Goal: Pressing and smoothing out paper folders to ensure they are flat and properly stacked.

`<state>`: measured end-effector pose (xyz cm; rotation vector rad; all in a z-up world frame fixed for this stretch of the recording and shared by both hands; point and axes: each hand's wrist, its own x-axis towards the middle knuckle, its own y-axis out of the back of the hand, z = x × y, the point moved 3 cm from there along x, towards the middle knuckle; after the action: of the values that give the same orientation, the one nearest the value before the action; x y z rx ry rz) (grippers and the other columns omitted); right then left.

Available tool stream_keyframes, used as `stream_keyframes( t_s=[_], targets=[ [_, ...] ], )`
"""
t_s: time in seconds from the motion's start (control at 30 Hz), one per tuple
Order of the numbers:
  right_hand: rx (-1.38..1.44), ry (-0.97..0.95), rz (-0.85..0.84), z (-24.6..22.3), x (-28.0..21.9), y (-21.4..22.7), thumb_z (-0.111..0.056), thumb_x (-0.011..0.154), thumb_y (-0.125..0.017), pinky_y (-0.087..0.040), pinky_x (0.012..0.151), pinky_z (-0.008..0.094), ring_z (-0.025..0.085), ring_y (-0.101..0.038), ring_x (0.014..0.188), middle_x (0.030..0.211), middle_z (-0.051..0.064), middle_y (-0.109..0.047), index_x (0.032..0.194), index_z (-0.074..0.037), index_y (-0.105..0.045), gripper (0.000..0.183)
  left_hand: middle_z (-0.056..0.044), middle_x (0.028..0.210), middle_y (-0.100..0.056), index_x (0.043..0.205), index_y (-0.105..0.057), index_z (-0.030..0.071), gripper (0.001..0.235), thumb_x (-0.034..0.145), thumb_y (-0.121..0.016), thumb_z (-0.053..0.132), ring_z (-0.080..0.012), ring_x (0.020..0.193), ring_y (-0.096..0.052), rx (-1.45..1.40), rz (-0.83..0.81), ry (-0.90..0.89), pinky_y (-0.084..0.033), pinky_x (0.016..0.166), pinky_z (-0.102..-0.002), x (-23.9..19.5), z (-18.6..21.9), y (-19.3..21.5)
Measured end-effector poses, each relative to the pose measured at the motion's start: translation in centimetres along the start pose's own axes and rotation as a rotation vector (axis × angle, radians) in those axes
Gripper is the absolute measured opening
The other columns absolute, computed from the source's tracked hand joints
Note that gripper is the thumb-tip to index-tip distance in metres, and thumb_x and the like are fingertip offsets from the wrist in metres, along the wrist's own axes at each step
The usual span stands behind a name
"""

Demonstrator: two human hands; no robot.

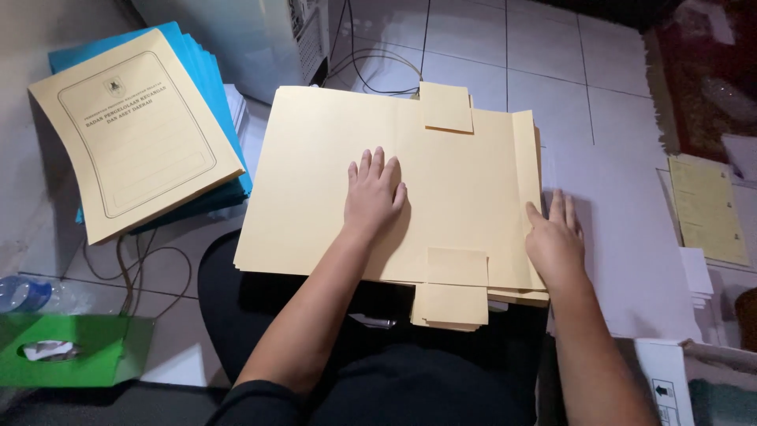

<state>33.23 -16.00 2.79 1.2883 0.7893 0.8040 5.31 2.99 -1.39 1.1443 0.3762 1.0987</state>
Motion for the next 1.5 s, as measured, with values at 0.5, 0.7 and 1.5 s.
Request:
stream_keyframes(
  t_s=[0.5,0.7,1.5],
  targets=[
    [0.258,0.206,0.093,-6.6,20.4,-1.7,-0.048,0.112,-0.031,-0.011,0.125,0.047,0.036,-0.020,0.155,0.166,0.024,-0.029,0.160,0.006,-0.034,0.073,-0.019,0.161,-0.041,0.149,-0.051,0.013,0.056,0.099,-0.048,0.039,-0.0385,0.153,-0.032,-0.062,-0.077,0.048,-0.019,0.125,-0.058,0.1,1.0,2.0],
    [0.329,0.150,0.082,-7.5,21.3,-1.0,-0.037,0.109,-0.027,-0.007,0.123,0.044,0.031,-0.019,0.153,0.166,0.022,-0.027,0.159,0.007,-0.028,0.067,-0.017,0.161,-0.040,0.143,-0.053,0.010,0.048,0.099,-0.052,0.029,-0.0384,0.152,-0.032,-0.087,0.012,0.001,-0.023,0.121,-0.062,0.6,0.8,1.4],
    [0.103,0.421,-0.285,-4.6,0.0,-0.3,-0.065,0.076,-0.067,-0.001,0.129,0.040,0.024,0.000,0.159,0.174,0.002,0.002,0.166,-0.030,-0.005,0.116,-0.015,0.163,-0.040,0.151,-0.048,0.016,0.058,0.100,-0.045,0.044,-0.0338,0.154,-0.032,-0.004,-0.086,0.035,-0.018,0.126,-0.056,0.4,0.3,1.0]
  ],
)
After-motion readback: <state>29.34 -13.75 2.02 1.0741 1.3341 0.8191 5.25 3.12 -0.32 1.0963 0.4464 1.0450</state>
